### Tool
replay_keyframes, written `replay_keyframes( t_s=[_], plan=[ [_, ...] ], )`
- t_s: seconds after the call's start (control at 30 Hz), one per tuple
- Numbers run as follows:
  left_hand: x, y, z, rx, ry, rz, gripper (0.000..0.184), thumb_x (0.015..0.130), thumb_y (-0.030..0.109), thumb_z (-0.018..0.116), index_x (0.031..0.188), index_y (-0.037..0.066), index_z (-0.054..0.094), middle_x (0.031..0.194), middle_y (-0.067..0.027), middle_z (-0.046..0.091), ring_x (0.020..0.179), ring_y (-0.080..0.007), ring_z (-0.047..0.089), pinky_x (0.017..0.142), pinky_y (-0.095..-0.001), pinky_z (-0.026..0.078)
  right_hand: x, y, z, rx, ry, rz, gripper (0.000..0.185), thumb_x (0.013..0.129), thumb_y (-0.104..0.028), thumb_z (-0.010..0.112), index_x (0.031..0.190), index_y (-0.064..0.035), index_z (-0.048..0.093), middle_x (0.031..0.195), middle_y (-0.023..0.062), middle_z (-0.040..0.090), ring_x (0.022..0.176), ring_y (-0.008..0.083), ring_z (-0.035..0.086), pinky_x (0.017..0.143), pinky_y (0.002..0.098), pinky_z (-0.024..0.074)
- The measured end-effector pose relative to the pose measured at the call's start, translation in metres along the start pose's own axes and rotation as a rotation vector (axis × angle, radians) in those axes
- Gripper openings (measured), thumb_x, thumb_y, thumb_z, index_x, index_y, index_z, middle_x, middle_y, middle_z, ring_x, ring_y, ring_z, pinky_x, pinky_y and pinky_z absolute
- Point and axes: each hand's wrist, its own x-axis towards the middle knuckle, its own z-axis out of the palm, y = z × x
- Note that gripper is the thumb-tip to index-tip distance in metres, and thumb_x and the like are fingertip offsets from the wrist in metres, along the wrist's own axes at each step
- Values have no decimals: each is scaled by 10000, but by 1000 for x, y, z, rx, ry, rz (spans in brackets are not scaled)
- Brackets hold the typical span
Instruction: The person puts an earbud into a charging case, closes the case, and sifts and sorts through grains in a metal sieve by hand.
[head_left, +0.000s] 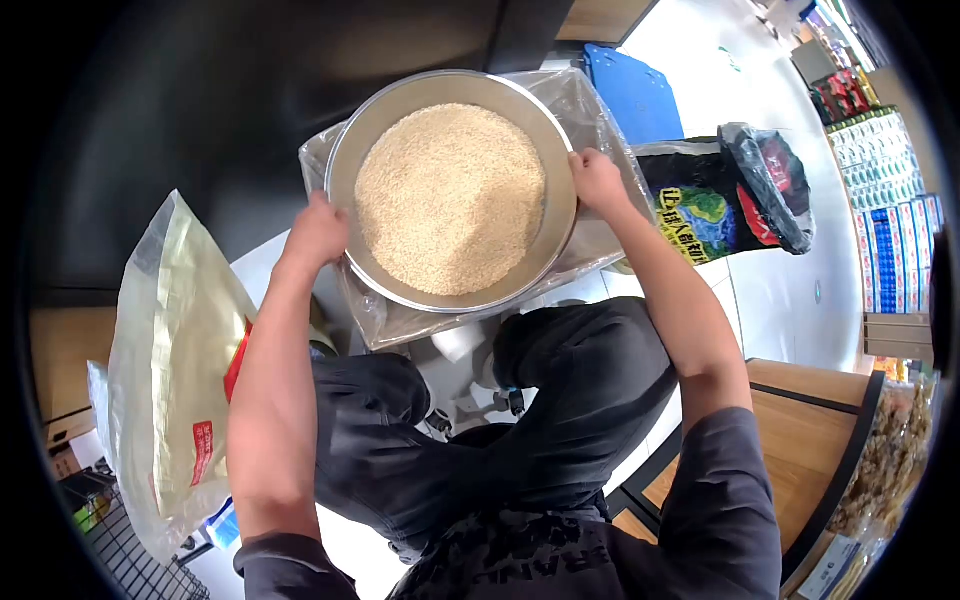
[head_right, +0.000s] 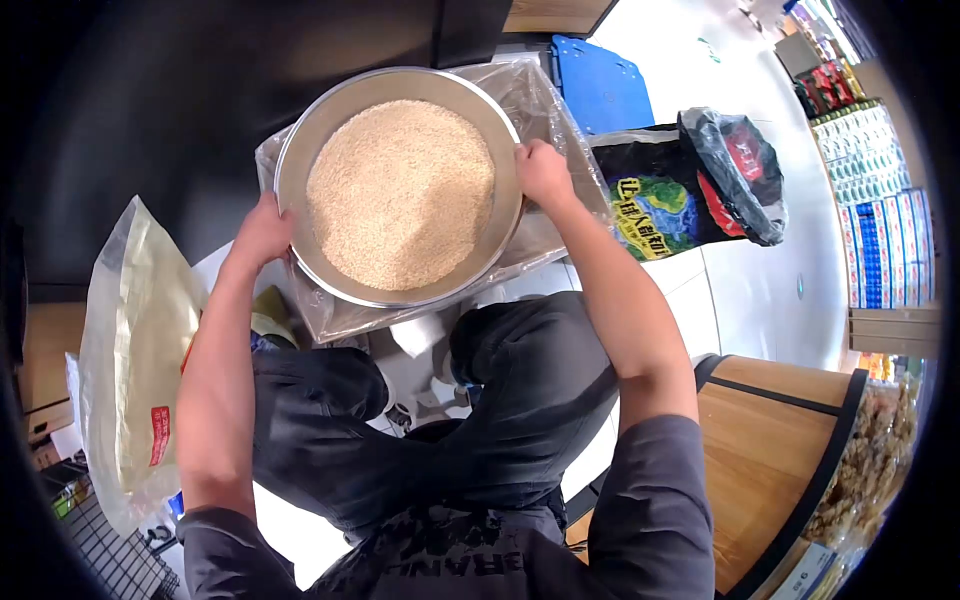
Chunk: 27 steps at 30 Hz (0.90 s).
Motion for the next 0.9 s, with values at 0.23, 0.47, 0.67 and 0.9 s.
replay_keyframes(
  t_s=[0.23,0.47,0.67,0.9],
  plan=[
    [-3,10,-10,-143,-95,-107,356,962,134,459,1206,-123,489,960,-314,699,589,-340,719,609,-434,587,-1,-1,10,-1,-42,-64,439,981,-396,507,1063,3,671,1120,289,671,1108,470,615,968,515,477],
    [1,17,-2,-32,-4,-125,328,995,163,448,1170,-114,437,1027,-345,680,785,-419,728,696,-471,583,8,6,17,39,-102,-40,560,1000,-477,492,1031,68,616,1061,310,667,1071,477,619,932,492,465],
    [5,14,10,45,106,-114,321,1037,201,463,1151,-97,424,1051,-381,652,1027,-524,636,923,-542,486,2,0,21,155,-50,-37,523,1006,-454,507,960,56,614,1020,310,670,1034,473,634,894,497,477],
    [-5,27,-11,9,173,52,332,1019,242,542,1104,-68,455,1028,-350,657,1001,-514,638,869,-527,486,0,1,-20,213,42,-187,475,980,-381,617,781,44,543,660,196,532,609,319,477,630,446,434]
  ],
)
